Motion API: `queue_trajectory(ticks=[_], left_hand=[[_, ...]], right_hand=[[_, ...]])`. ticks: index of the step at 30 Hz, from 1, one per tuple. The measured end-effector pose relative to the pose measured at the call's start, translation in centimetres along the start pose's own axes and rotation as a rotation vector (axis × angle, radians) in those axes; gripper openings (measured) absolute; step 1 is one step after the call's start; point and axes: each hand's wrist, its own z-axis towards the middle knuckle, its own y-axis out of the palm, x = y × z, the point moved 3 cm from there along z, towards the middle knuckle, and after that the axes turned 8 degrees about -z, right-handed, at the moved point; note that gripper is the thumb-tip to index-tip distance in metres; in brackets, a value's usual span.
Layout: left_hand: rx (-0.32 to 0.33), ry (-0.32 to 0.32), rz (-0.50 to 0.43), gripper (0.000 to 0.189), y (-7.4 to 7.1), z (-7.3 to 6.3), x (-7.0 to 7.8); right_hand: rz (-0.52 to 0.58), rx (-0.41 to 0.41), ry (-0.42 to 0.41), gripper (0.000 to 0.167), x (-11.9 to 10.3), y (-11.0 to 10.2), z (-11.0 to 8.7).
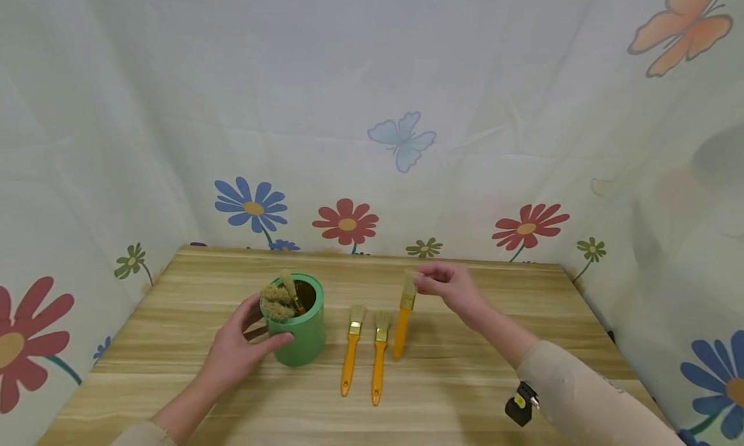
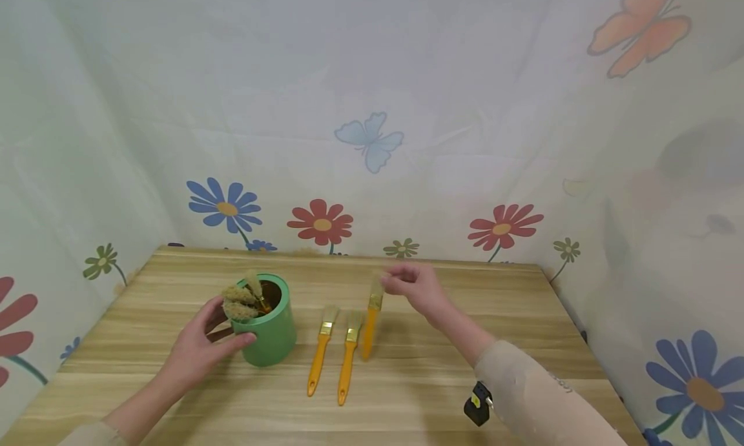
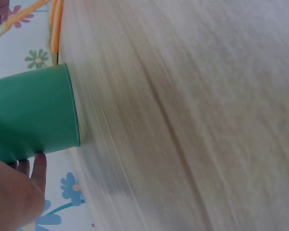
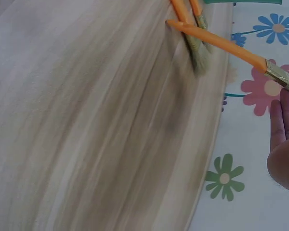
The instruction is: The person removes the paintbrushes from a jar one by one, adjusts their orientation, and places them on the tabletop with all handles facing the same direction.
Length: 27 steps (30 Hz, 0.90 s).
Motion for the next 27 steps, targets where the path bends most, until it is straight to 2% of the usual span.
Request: queue_trajectory(ticks=[8,12,27], left_hand=[[0.002,0.001,0.001,0.088,0.0,-0.1,0.0],[0.0,0.001,-0.001,0.088,0.0,-0.1,0.1],[0.0,0.003,-0.006,0.088,0.0,0.0,-0.3]], right_hand=[[-0.044,-0.007,-0.002,0.029,1.6,-0.2,0.2],[-0.026,-0.014,-0.006,0.028,2.3,-0.2,0.4],[0.009,-0.084,0.129,0.024,5.3,1.0,0.3]])
